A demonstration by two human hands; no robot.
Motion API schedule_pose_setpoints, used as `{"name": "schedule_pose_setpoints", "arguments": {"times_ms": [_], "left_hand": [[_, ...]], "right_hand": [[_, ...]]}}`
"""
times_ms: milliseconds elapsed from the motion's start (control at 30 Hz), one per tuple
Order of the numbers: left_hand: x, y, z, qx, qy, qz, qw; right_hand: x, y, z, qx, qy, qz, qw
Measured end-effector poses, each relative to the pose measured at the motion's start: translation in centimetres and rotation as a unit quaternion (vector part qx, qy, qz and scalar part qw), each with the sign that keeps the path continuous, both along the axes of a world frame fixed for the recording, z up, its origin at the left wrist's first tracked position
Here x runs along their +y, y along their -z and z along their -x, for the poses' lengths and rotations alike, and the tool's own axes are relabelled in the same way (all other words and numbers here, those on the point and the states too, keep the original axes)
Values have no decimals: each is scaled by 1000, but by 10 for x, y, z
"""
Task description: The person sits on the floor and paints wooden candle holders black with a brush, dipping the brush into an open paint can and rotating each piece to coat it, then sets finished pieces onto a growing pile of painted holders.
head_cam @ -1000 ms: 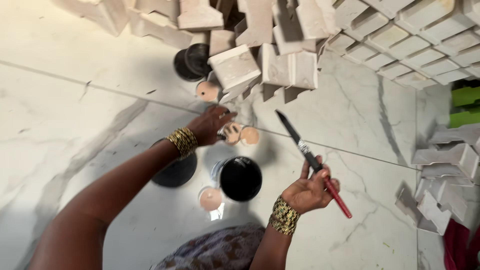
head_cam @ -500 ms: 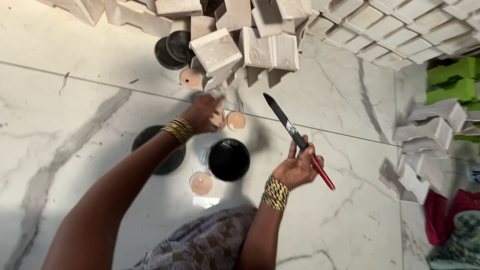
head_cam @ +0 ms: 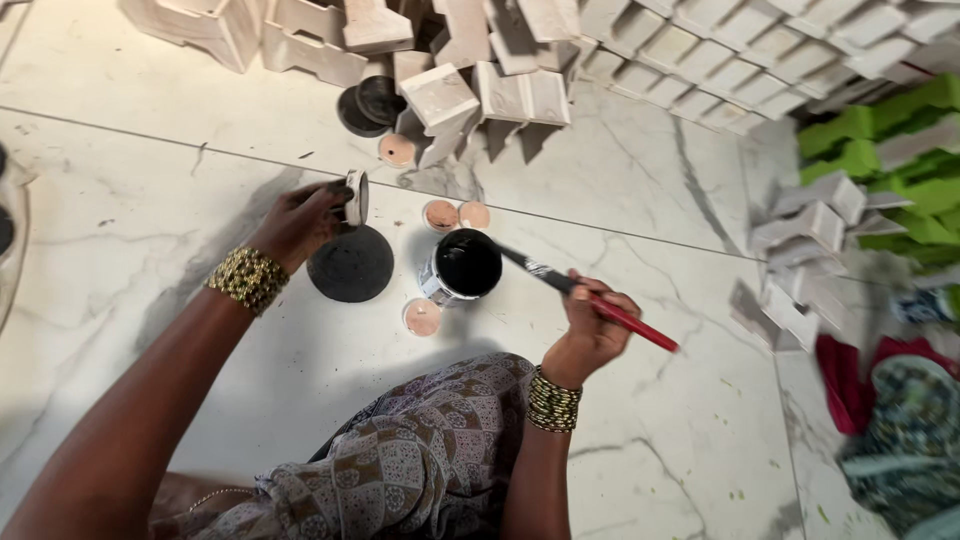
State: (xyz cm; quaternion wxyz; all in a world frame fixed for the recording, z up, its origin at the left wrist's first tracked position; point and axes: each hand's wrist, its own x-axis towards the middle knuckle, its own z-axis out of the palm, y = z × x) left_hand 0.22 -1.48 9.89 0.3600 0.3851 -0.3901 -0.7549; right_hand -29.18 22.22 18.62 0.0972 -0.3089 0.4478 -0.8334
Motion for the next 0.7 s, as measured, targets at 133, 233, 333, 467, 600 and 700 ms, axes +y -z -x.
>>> {"name": "schedule_pose_setpoints", "arguments": {"times_ms": [133, 233, 333, 467, 600, 700], "left_hand": [[17, 5, -10, 73, 20, -22, 997], [20, 9, -16, 98, 30, -41, 994], [19, 14, -23, 115, 42, -45, 991], [18, 18, -30, 110, 25, -67, 991], [21, 21, -30, 121, 31, -80, 989], [22, 23, -29, 135, 31, -81, 987]], "right_hand": [[2, 15, -20, 82, -19, -54, 995], [-10, 37, -32, 96, -30, -71, 992], [-25, 62, -41, 112, -39, -85, 989], [-39, 90, -50, 122, -39, -112, 985], [-51, 103, -51, 129, -58, -130, 981], [-48, 100, -54, 165, -44, -170, 970]]}}
